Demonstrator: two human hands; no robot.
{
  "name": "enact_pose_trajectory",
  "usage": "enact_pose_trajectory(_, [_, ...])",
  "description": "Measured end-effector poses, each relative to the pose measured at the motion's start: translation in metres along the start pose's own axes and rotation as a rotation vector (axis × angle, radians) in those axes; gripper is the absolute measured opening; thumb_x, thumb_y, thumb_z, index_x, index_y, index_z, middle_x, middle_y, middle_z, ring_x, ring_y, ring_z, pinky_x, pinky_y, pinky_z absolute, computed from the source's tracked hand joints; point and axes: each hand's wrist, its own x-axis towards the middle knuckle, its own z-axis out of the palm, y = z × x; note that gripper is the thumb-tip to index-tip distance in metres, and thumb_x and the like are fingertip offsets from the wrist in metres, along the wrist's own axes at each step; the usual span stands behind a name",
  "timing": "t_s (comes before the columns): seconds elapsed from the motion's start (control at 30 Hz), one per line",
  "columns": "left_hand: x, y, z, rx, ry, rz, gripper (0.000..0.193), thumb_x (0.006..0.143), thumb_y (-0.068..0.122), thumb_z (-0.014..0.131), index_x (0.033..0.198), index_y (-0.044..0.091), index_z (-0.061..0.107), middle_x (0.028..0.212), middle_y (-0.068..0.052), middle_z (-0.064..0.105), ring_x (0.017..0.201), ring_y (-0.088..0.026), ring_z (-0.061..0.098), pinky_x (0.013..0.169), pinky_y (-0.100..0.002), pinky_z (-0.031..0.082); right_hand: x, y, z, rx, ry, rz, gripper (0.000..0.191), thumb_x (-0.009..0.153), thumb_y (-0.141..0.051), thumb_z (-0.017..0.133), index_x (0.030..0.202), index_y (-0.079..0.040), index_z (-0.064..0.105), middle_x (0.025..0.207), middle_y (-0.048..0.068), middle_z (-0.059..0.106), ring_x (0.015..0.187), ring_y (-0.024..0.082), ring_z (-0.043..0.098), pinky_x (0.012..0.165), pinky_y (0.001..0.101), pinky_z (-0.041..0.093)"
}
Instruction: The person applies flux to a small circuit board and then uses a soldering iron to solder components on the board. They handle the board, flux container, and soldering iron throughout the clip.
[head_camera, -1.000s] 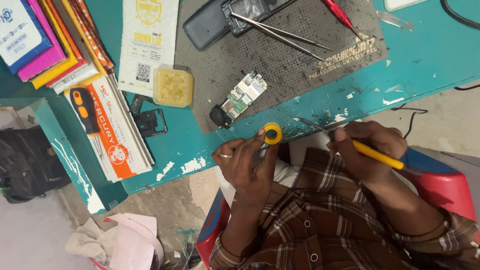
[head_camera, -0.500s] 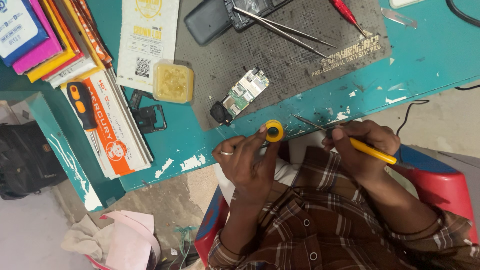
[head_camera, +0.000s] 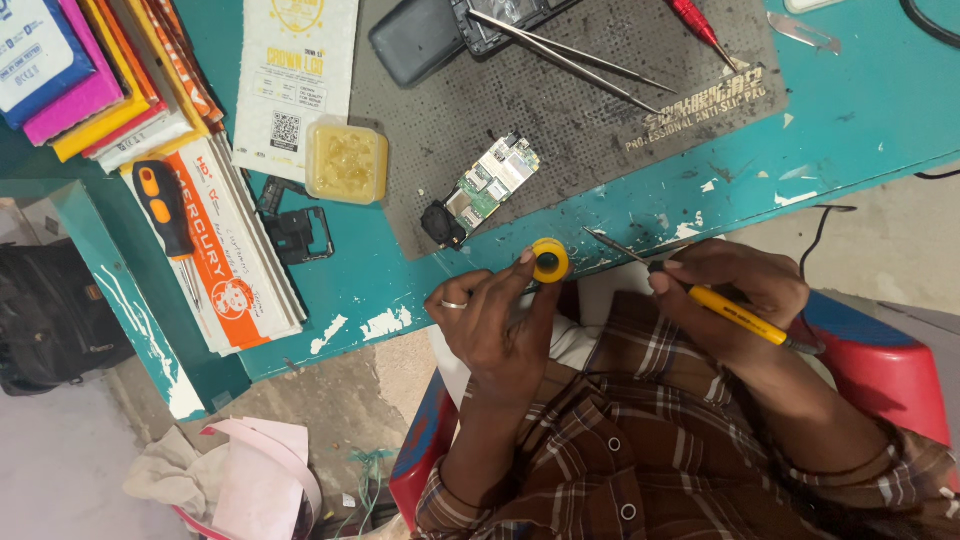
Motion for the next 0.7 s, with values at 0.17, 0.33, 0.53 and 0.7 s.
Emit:
enact_pose_trajectory(0.17, [0.0,0.0,0.0,-0.003,-0.004,-0.007,0.034,0.086,0.014,0.087,0.115,0.006,0.072,0.11,-0.001,0.078,0.097,-0.017,0.061,0.103,-0.039,0.031,0.002,-0.004,0.0,-0.027,-0.01,0.001,0.02,0.079,0.005,0.086,0.092,0.002,0.071,0.088,0.013,0.073,0.068,0.012,0.068,0.054,0.0192,0.049])
enact_pose_trajectory(0.33, [0.0,0.0,0.001,-0.002,0.007,-0.012,0.032,0.086,0.015,0.088,0.113,0.006,0.072,0.109,-0.001,0.079,0.096,-0.017,0.061,0.102,-0.038,0.032,0.004,-0.004,-0.001,-0.014,-0.037,-0.044,0.02,0.079,0.006,0.086,0.092,0.002,0.072,0.088,0.012,0.072,0.068,0.011,0.068,0.055,0.0197,0.05])
enact_pose_trajectory(0.53, [0.0,-0.001,0.001,0.005,0.006,-0.007,0.033,0.086,0.016,0.089,0.114,0.007,0.073,0.109,0.0,0.079,0.096,-0.017,0.061,0.101,-0.038,0.032,0.007,-0.006,-0.003,-0.02,-0.091,-0.037,0.02,0.077,0.005,0.087,0.091,0.002,0.074,0.088,0.012,0.071,0.07,0.012,0.068,0.054,0.0197,0.051])
enact_pose_trajectory(0.7, [0.0,0.0,0.002,0.007,0.007,-0.013,0.033,0.086,0.016,0.089,0.113,0.007,0.072,0.11,0.0,0.079,0.097,-0.017,0.061,0.102,-0.038,0.032,0.01,-0.011,-0.005,-0.032,-0.144,-0.111,0.021,0.079,0.004,0.086,0.097,0.0,0.074,0.095,0.014,0.07,0.082,0.016,0.073,0.064,0.0237,0.059])
